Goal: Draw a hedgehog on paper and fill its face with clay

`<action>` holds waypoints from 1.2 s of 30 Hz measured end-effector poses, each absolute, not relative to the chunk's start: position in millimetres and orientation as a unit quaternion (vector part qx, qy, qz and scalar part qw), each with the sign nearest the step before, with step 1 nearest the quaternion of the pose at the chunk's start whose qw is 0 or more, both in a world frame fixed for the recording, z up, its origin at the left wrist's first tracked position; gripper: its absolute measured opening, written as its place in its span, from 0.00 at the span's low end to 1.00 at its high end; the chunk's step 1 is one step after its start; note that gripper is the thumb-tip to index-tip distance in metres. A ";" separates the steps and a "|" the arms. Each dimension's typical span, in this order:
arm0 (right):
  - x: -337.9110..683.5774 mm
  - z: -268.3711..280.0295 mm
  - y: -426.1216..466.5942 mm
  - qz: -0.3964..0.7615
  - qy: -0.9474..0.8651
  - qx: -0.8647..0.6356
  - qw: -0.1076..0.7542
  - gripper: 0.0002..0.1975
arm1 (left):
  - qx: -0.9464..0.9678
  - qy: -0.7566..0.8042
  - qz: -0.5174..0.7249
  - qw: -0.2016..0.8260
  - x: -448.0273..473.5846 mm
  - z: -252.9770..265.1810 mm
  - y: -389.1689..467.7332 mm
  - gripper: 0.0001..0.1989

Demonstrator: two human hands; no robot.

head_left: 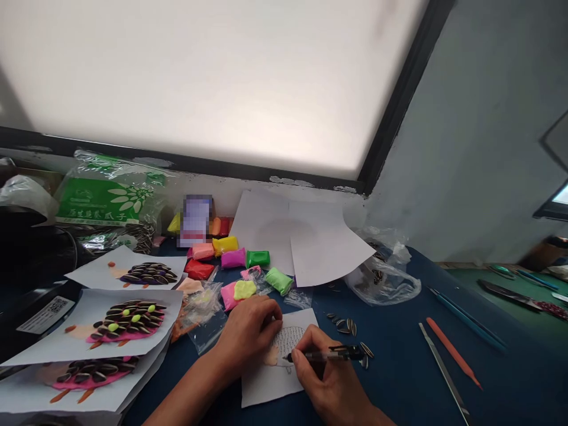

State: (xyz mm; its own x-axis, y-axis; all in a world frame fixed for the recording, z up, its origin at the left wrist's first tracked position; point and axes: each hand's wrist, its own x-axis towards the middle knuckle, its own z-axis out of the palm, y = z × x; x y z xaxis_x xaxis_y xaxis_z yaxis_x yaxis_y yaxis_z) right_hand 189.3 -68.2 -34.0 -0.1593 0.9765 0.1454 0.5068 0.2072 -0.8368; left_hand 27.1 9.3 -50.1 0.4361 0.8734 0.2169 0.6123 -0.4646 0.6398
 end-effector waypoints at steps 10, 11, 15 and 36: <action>187.7 -29.6 -70.7 0.318 -0.689 -0.548 0.352 0.10 | 0.816 0.457 0.265 0.236 26.9 -48.4 9.2 0.06; 187.9 -30.5 -70.5 0.313 -0.690 -0.549 0.352 0.10 | 0.815 0.458 0.266 0.237 26.8 -48.6 9.3 0.06; 190.1 -34.3 -69.7 0.278 -0.704 -0.554 0.347 0.10 | 0.803 0.472 0.269 0.245 26.7 -49.5 8.9 0.07; 189.8 -34.9 -67.4 0.303 -0.713 -0.543 0.325 0.10 | 0.808 0.466 0.267 0.244 27.1 -47.8 8.0 0.05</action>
State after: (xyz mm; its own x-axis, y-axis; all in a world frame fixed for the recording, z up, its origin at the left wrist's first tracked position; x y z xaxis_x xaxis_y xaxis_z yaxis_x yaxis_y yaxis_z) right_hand 189.8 -67.4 -34.9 -0.2003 0.9705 0.1343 0.5766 0.2276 -0.7847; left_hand 27.1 8.0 -47.8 0.4237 0.8825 0.2043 0.6220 -0.4474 0.6426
